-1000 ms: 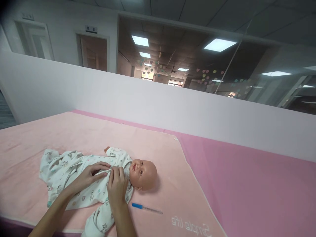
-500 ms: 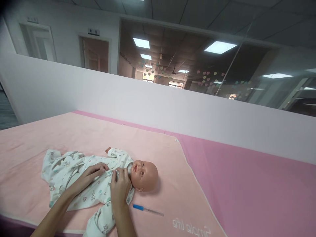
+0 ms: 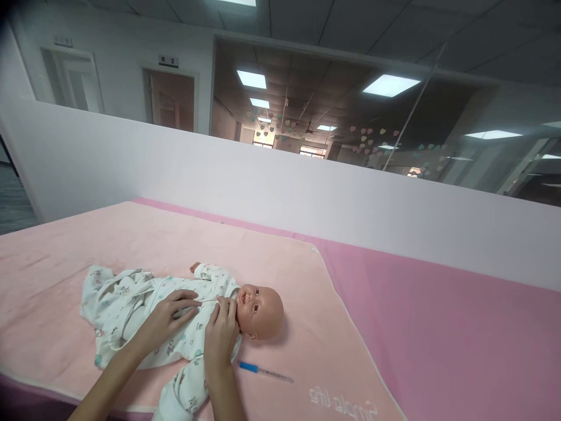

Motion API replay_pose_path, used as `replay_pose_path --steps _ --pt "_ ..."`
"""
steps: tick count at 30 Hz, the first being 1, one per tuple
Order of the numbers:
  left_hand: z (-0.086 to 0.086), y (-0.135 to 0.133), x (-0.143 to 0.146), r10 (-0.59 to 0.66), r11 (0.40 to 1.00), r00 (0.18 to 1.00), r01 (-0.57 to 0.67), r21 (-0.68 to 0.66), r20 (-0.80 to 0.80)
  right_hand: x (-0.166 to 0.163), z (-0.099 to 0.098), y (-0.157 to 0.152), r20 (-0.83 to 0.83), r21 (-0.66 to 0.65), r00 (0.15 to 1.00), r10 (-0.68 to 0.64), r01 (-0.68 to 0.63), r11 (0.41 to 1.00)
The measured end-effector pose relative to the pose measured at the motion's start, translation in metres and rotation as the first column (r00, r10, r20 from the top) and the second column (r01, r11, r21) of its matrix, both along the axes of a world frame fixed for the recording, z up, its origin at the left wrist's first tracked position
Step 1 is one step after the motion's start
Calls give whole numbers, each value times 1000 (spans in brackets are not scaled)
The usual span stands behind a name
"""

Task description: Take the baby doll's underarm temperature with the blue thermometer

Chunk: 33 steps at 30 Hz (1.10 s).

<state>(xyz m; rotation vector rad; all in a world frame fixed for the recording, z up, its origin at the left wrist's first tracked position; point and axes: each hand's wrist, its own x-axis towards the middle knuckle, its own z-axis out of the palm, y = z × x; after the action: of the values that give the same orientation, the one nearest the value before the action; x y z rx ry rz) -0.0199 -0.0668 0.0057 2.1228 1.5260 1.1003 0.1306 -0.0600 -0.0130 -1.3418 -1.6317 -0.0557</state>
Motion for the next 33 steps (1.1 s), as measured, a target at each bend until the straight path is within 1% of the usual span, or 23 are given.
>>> replay_pose_path --steps 3,6,9,11,13,15,17,19,21,22,23,25,28,31,33 --pt "1 -5 0 30 998 995 -24 56 -97 2 -1 -1 49 1 998 -37 37 999" --pt "-3 -12 -5 67 993 989 -54 101 -130 5 -4 -3 139 33 987 -84 81 996" --pt "-13 -22 -17 138 986 987 -130 103 -82 9 -5 -7 222 63 963 -154 143 988" --pt "-19 -29 -26 173 983 984 -170 75 -36 12 -3 -8 235 70 954 -188 177 982" --pt "-21 -33 -32 159 987 987 -158 39 -9 13 2 -8 235 71 950 -204 193 979" --pt "-18 -34 -35 109 994 994 -109 4 8 10 10 -8 226 54 954 -197 190 980" --pt "-12 -32 -34 81 996 996 -80 -34 40 3 20 -8 195 28 972 -132 129 991" --pt "-7 -27 -31 87 994 994 -82 -66 67 -8 28 -11 166 -18 985 39 -36 999" --pt "-3 -23 -29 89 993 994 -84 -88 59 -21 33 -14 174 -95 956 237 -224 970" --pt "-1 -21 -29 76 993 996 -71 -96 48 -27 33 -16 188 -142 932 309 -285 948" --pt "-1 -20 -29 50 994 998 -45 -104 42 -32 32 -17 198 -185 914 354 -319 929" --pt "0 -21 -32 -15 992 998 23 -125 64 -36 28 -18 184 -227 906 381 -338 913" --pt "0 -24 -36 -84 979 984 111 -169 160 -33 20 -18 66 -208 905 420 -399 893" --pt "0 -26 -37 -84 976 973 125 -181 217 -25 17 -19 -27 -192 874 485 -480 856" --pt "-1 -26 -34 -56 982 974 94 -164 219 -22 16 -20 -57 -193 859 509 -510 838"
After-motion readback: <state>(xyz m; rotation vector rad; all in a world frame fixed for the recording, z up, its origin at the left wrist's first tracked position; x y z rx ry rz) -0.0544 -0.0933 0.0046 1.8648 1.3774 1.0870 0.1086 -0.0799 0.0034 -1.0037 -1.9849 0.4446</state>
